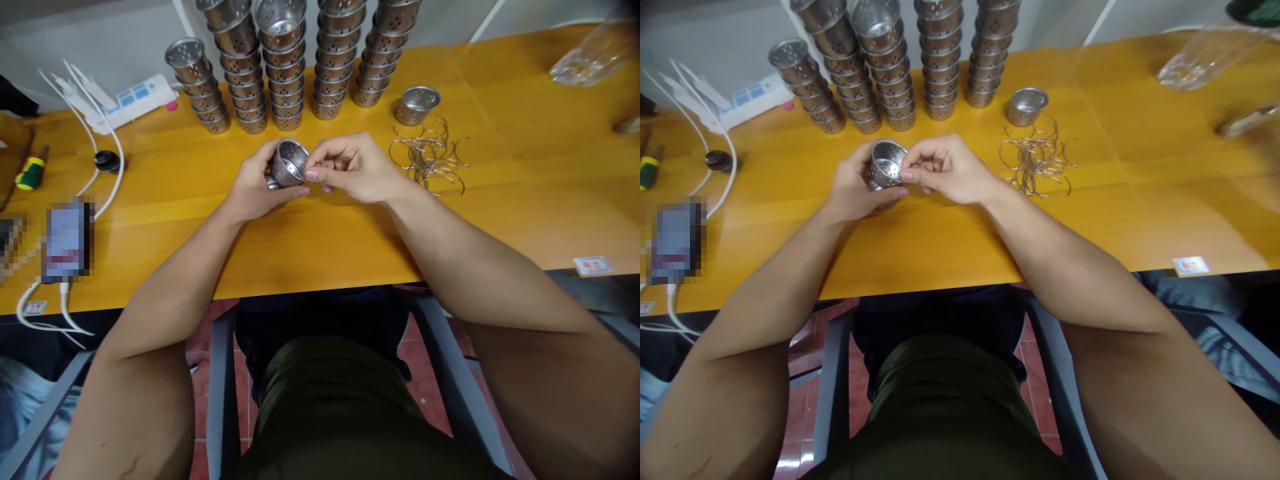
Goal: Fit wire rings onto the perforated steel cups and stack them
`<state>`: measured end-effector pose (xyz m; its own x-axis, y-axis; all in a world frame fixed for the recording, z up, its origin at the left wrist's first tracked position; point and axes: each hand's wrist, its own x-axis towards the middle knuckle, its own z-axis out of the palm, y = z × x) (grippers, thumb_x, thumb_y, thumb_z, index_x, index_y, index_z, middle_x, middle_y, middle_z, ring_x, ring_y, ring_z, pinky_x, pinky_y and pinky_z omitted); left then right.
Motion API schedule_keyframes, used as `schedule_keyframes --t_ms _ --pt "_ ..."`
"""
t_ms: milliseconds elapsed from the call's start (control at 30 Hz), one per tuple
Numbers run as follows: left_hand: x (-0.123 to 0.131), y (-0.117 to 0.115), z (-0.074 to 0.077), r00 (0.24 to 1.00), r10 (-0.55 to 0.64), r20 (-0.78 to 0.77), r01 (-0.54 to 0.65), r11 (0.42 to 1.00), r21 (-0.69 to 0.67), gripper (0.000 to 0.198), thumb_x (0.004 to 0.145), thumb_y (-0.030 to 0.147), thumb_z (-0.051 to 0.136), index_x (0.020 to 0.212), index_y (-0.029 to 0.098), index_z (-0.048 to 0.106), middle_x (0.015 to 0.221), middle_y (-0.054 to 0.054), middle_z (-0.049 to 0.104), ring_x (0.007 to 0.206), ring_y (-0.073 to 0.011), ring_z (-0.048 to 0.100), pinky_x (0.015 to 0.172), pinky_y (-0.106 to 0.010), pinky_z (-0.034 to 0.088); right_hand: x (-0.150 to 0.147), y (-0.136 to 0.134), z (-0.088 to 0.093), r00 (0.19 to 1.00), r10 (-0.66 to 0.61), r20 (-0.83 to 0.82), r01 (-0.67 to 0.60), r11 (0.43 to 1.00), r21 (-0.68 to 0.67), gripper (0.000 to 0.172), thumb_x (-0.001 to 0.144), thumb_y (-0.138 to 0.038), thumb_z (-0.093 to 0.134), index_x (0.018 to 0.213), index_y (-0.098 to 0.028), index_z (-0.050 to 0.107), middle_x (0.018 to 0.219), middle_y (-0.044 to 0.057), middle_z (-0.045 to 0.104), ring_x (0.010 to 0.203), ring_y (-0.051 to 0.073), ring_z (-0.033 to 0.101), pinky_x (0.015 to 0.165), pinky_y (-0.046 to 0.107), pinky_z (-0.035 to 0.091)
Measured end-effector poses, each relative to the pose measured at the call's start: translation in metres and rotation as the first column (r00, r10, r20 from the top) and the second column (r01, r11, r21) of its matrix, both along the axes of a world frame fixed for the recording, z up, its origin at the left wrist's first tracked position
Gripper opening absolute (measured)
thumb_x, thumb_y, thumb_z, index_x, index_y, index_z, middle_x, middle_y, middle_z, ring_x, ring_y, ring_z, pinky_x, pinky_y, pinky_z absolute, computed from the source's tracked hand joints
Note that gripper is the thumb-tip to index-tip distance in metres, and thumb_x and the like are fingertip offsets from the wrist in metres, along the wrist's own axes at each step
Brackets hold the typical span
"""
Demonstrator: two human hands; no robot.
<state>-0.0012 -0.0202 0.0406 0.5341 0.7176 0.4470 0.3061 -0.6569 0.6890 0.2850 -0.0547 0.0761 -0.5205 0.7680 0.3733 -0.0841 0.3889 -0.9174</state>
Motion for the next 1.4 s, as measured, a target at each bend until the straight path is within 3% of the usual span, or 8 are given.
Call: schedule_keyframes --t_ms 267,367,633,800,933,1167,1333,1400 --pt "0.005 0.003 -0.009 0.992 0.092 0.084 -0.106 0.977 0.185 0.097 0.101 0.081 0.100 0.172 0.035 0.051 0.162 -0.016 0.079 0.152 -0.0415 0.083 0.134 -0.063 0.070 0.002 0.012 -0.029 0.956 -0.285 0.076 0.257 0.932 0.255 0.077 0.103 -0.096 0.100 0.145 -0.033 0.083 0.121 0.008 0.081 0.102 0.029 0.081 0.089 0.044 0.080" --pt "0.004 0.005 -0.010 0.992 0.042 0.121 -0.070 0.969 0.235 0.094 0.106 0.081 0.094 0.172 0.036 0.045 0.161 -0.015 0.077 0.150 -0.0415 0.084 0.132 -0.065 0.071 0.006 0.008 -0.025 0.931 -0.333 0.147 0.259 0.890 0.376 0.071 0.113 -0.095 0.088 0.148 -0.034 0.084 0.134 0.012 0.080 0.104 0.030 0.080 0.100 0.051 0.080" --pt "-0.001 -0.005 0.000 0.983 0.175 -0.049 -0.168 0.979 0.118 0.106 0.104 0.084 0.098 0.182 0.037 0.044 0.177 -0.016 0.072 0.172 -0.0470 0.073 0.145 -0.071 0.064 0.007 -0.003 -0.012 0.903 -0.364 0.226 0.227 0.854 0.469 0.058 0.123 -0.084 0.075 0.150 -0.035 0.090 0.149 0.016 0.081 0.124 0.038 0.082 0.117 0.063 0.078" --pt "0.005 -0.023 0.018 0.987 0.142 -0.078 -0.131 0.984 0.124 0.099 0.111 0.096 0.082 0.178 0.032 0.045 0.175 -0.015 0.075 0.159 -0.0366 0.078 0.138 -0.067 0.069 0.006 -0.003 -0.015 0.914 -0.302 0.270 0.133 0.853 0.505 0.055 0.124 -0.079 0.079 0.156 -0.035 0.091 0.165 0.018 0.077 0.153 0.043 0.077 0.136 0.071 0.070" --pt "0.004 -0.026 0.021 0.971 0.130 -0.201 -0.109 0.988 0.114 0.096 0.123 0.086 0.071 0.189 0.027 0.033 0.188 -0.018 0.065 0.171 -0.0343 0.071 0.143 -0.063 0.063 0.007 -0.005 -0.016 0.915 -0.274 0.298 0.081 0.845 0.528 0.064 0.123 -0.079 0.082 0.169 -0.035 0.086 0.176 0.018 0.072 0.165 0.046 0.073 0.145 0.074 0.064" --pt "-0.006 0.001 0.001 0.993 0.062 -0.098 -0.039 0.974 0.225 0.103 0.110 0.084 0.091 0.192 0.042 0.045 0.190 -0.015 0.067 0.183 -0.0482 0.067 0.158 -0.075 0.052 0.000 -0.006 -0.012 0.887 -0.342 0.309 0.179 0.873 0.453 0.129 0.101 -0.093 0.100 0.203 -0.036 0.046 0.192 0.022 0.062 0.179 0.058 0.060 0.149 0.081 0.058" --pt "-0.011 -0.004 0.015 0.982 0.059 -0.178 -0.025 0.982 0.186 0.125 0.102 0.085 0.101 0.201 0.049 0.035 0.205 -0.008 0.057 0.195 -0.0454 0.051 0.166 -0.074 0.044 0.027 0.002 0.002 0.828 -0.454 0.330 0.269 0.836 0.478 0.109 0.100 -0.083 0.106 0.189 -0.039 0.059 0.190 0.017 0.064 0.181 0.053 0.054 0.151 0.073 0.059" --pt "-0.018 -0.003 0.022 0.980 0.059 -0.190 -0.037 0.992 0.119 0.144 0.091 0.095 0.107 0.203 0.043 0.033 0.210 -0.010 0.049 0.195 -0.0492 0.050 0.167 -0.078 0.040 0.056 0.015 0.009 0.769 -0.541 0.341 0.383 0.816 0.432 0.102 0.117 -0.076 0.091 0.198 -0.037 0.043 0.205 0.017 0.046 0.193 0.050 0.038 0.157 0.067 0.053"
